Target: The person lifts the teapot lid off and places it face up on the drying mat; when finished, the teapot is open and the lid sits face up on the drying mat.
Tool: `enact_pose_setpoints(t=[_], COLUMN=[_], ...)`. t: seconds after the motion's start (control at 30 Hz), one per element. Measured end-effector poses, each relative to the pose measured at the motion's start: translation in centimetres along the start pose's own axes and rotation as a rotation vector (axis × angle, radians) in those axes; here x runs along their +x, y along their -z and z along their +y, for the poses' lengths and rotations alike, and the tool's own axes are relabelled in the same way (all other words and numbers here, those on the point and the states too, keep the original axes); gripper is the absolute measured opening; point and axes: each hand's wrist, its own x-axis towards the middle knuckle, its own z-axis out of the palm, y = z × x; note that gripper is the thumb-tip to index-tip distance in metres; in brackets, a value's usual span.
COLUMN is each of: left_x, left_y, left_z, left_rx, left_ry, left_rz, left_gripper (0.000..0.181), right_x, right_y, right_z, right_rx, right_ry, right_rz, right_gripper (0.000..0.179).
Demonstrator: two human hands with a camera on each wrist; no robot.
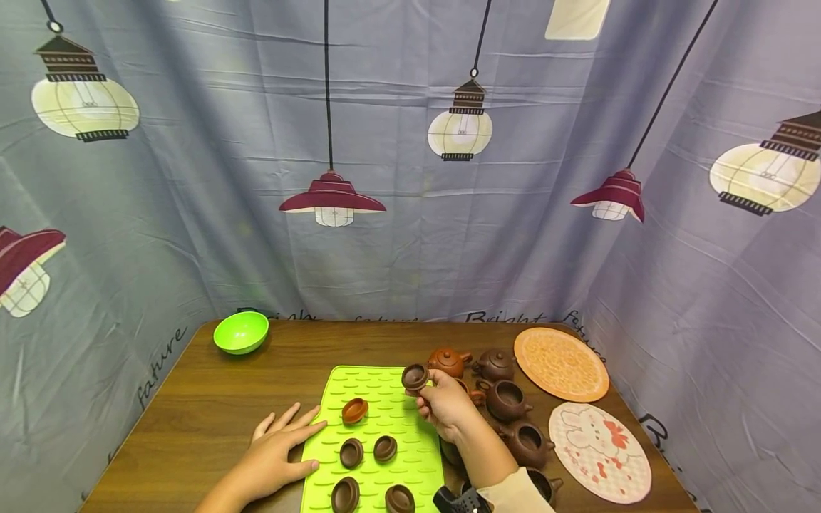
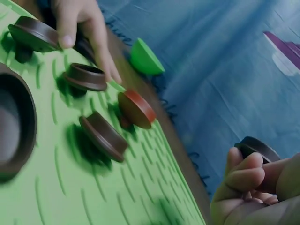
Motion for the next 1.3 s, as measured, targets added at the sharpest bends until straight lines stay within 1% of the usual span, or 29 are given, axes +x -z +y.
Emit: enact_pose_setpoints(t=[0.2,0.53,0.73,0.9,1.1,1.2,1.3], left_x=[-0.1,-0.1,-0.1,-0.1,-0.1,-0.1,-0.1], left_y=[0.1,0.1,0.0,0.0,0.1,0.1,0.1], left_z=[0.2,0.2,0.0,0.1,0.1,0.1,0.2], left_rx=[-0.014,-0.016,-0.011,-0.012,-0.016,-0.017,-0.021], left_ry=[0.002,0.004,0.002,-0.002,-0.003,-0.004,-0.006], left_rz=[-0.008,-0.004,0.003,0.009,0.007,0.005,0.004], left_gripper=[0.07,0.07,0.069,0.069,0.069,0.069,0.069], right_x=[0.0,0.5,0.7,0.9,0.8,0.8,0.8], right_y=[-1.8,-3.4,-4.0,-4.4,-4.5,-4.5,-4.6], right_z=[0.7,2.1,2.8,3.2,3.2,3.1,3.1], right_rx=[-0.088,-0.165,-0.254,-0.304,-0.324,-0.317,-0.337], right_ry=[0.006,-0.016,-0.035,-0.053,-0.066,-0.068,-0.068], right_rz=[0.008,0.028,0.042,0.055,0.043,0.035,0.037], right_gripper=[0.026,0.021,0.023,0.019,0.012,0.012,0.012])
